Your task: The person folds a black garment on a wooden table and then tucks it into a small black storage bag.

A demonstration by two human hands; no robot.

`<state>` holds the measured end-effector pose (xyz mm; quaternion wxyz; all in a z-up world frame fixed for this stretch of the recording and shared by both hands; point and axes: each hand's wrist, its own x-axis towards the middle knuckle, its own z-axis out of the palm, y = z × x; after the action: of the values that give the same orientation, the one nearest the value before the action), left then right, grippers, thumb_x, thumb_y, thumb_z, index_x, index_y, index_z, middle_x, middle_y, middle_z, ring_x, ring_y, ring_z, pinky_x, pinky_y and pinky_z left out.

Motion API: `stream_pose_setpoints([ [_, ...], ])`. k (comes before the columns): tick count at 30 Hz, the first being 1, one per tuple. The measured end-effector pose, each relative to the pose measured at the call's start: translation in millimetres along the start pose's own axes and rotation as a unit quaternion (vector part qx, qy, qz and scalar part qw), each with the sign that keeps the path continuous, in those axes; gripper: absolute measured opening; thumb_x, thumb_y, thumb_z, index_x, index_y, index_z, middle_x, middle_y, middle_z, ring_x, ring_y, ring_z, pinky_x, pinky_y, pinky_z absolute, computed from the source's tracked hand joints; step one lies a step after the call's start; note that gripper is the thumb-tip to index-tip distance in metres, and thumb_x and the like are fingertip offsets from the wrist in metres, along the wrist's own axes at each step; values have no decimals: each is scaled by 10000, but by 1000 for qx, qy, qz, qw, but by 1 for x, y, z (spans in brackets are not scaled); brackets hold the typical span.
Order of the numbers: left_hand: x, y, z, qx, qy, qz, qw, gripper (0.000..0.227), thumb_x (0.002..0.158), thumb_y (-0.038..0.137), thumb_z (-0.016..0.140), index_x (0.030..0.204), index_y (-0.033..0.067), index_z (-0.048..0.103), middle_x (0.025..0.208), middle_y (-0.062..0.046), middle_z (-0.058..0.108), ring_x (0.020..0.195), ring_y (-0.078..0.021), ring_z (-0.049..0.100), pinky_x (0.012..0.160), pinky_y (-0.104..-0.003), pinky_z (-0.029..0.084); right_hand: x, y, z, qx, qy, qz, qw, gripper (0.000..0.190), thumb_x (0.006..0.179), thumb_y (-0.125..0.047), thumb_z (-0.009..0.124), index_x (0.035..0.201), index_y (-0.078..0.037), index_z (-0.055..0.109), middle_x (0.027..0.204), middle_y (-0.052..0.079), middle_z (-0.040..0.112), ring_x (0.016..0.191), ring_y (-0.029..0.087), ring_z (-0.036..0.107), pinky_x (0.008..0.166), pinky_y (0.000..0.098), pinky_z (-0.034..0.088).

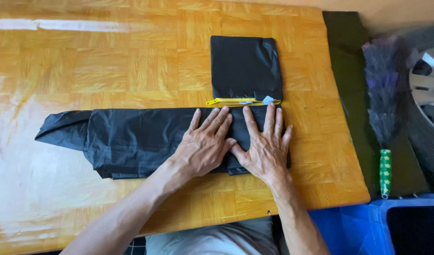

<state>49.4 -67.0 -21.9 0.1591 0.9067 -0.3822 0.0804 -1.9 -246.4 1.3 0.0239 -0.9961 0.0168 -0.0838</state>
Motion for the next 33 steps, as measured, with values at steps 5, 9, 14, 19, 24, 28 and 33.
stream_pose_setpoints([
  [5, -13, 5, -6, -6, 71, 4, 997, 620, 1061, 474, 411, 1488, 27, 468, 1575, -171, 441, 1466, -307, 416, 1198, -585, 236, -2, 0, -3, -6, -3, -4, 1000, 959, 814, -803, 515, 1609, -314, 293, 1634, 305, 175, 1482, 502, 208, 1042, 741, 263],
  [9, -43, 12, -39, -33, 227, -129, 965, 692, 908, 478, 729, 1400, 14, 582, 1343, -200, 600, 1303, -371, 569, 1119, -557, 382, 0, -5, -13, 48, -39, 20, 998, 960, 815, -773, 556, 1604, -277, 327, 1631, 295, 202, 1521, 483, 155, 1098, 766, 178],
  [14, -137, -9, -69, -28, 364, -364, 857, 915, 790, 309, 914, 1517, 21, 438, 1301, -202, 460, 1185, -409, 522, 1003, -501, 455, -1, -1, -4, 39, -12, 8, 999, 964, 828, -805, 504, 1606, -259, 344, 1614, 310, 240, 1508, 499, 195, 1098, 757, 175],
  [19, -185, -20, -63, -211, 303, -598, 711, 1202, 810, 327, 927, 1634, 72, 91, 1296, -195, 570, 1106, -273, 642, 966, -358, 521, -2, 0, -2, 50, -6, 2, 999, 954, 835, -791, 502, 1609, -256, 344, 1613, 318, 240, 1507, 504, 193, 1088, 752, 186],
  [24, -173, -24, -50, -388, 408, -527, 636, 1284, 807, 153, 940, 1620, 123, -52, 1142, -195, 576, 984, -212, 659, 924, -362, 565, -2, 1, 2, 50, 12, 3, 999, 958, 832, -797, 504, 1606, -252, 359, 1606, 331, 261, 1504, 511, 202, 1080, 754, 184],
  [28, -118, 2, -83, -510, 468, -540, 479, 1287, 742, 72, 939, 1607, 36, -13, 1263, -200, 454, 1153, -281, 550, 963, -565, 515, -2, 1, 0, 54, 10, 7, 998, 951, 833, -806, 492, 1601, -260, 363, 1605, 323, 265, 1505, 506, 206, 1088, 743, 177],
  [33, -80, 19, -73, -603, 509, -491, 369, 652, 733, 124, 910, 1298, -2, 610, 1071, -52, 592, 1001, -134, 582, 984, -312, 482, -2, 0, -1, 60, 0, 19, 998, 955, 826, -817, 486, 1601, -274, 357, 1624, 302, 242, 1513, 497, 187, 1103, 746, 146],
])
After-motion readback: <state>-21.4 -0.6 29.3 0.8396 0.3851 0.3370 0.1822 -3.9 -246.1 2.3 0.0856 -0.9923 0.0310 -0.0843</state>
